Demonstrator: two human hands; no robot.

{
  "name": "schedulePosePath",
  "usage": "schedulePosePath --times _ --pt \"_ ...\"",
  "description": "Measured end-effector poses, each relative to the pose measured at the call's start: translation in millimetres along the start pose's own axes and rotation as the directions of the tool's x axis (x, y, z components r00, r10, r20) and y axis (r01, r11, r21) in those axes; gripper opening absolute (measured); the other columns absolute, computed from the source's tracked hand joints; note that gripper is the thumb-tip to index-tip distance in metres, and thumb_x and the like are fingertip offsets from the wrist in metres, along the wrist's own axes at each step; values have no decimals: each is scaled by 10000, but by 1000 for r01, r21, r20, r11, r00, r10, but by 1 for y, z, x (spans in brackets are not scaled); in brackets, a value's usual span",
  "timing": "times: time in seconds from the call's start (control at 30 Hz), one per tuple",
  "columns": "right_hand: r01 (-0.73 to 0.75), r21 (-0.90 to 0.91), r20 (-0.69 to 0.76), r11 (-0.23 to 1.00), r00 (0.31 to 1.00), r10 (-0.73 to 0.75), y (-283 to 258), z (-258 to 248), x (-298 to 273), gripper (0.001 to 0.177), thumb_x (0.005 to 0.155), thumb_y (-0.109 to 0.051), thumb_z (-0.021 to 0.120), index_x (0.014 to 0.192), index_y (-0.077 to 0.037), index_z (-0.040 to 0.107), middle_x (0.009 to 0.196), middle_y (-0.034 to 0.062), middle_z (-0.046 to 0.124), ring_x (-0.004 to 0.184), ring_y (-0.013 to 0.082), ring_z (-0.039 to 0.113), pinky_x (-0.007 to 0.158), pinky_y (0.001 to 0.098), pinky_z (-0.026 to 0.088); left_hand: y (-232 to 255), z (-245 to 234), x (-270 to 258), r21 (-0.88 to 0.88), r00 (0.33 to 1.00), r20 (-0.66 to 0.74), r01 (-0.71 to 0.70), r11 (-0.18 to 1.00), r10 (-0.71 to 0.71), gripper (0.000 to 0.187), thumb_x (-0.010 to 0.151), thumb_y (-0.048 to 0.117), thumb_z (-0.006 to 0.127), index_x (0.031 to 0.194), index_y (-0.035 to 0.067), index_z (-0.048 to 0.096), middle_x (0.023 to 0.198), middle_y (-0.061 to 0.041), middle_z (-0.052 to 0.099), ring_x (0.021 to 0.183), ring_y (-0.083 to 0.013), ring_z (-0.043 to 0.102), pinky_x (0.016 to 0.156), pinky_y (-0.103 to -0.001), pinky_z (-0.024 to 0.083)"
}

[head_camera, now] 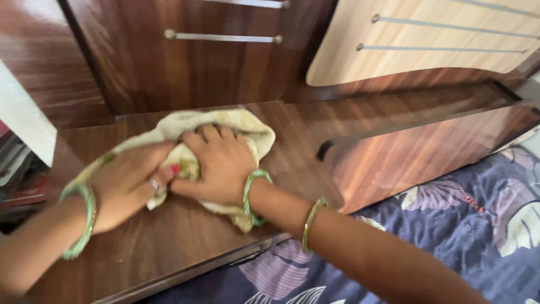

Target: The person cleans a bed frame, a bedside table, and a headboard by wiping their surfaces with a cloth.

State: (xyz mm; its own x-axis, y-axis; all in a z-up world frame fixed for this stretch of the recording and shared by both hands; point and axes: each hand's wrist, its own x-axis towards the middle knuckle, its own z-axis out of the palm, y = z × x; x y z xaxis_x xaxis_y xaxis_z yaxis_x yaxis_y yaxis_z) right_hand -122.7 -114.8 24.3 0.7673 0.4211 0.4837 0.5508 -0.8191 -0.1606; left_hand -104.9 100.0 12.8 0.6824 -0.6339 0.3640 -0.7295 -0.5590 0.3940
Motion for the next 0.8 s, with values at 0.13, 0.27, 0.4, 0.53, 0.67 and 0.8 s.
schedulePosePath --times 0.13,0.27,0.4,0.53,0.67,0.8 --pt "-54 -23 -17 998 998 54 11 32 55 681 690 -603 701 1238 -201 653 1165 102 630 1161 336 585 945 514 447 -52 -12 35 30 953 104 282 959 -284 380 1029 364 425 1275 93 529 1215 -165 657 1216 -346 586 1015 -461 441" --pt "-104 -108 -39 989 994 100 14 46 81 694 680 -621 701 1232 -204 650 1171 132 628 1097 377 572 925 525 426 -78 -8 41 24 986 -34 166 986 -165 438 998 328 434 1364 93 482 1251 -222 619 1198 -408 556 974 -505 423" --pt "-131 -161 -33 978 991 127 7 45 74 666 738 -634 688 1241 -200 639 1187 154 628 1102 397 572 921 551 416 -65 1 33 -6 961 -75 265 964 -265 418 1038 369 412 1348 101 494 1295 -204 618 1267 -400 536 1053 -500 397" --pt "-105 -150 -107 983 990 89 -12 48 56 637 754 -609 683 1237 -196 639 1200 140 636 1124 389 579 947 539 431 -44 10 10 47 948 -177 277 960 -265 421 1043 366 407 1348 91 498 1346 -219 580 1273 -409 512 1046 -515 368" --pt "-111 -110 -61 988 993 104 -50 36 29 614 751 -577 693 1230 -196 636 1206 114 635 1131 375 570 930 545 427 -5 8 -36 92 885 -208 442 892 -417 405 1023 366 420 1321 110 517 1310 -185 612 1250 -388 540 1042 -525 379" --pt "-5 -63 -73 998 997 0 -92 26 -11 592 770 -567 716 1225 -196 639 1231 85 625 1127 355 565 932 539 439 32 3 -98 130 879 -283 431 893 -383 390 1003 356 444 1261 77 531 1275 -196 629 1230 -394 562 1019 -527 401"
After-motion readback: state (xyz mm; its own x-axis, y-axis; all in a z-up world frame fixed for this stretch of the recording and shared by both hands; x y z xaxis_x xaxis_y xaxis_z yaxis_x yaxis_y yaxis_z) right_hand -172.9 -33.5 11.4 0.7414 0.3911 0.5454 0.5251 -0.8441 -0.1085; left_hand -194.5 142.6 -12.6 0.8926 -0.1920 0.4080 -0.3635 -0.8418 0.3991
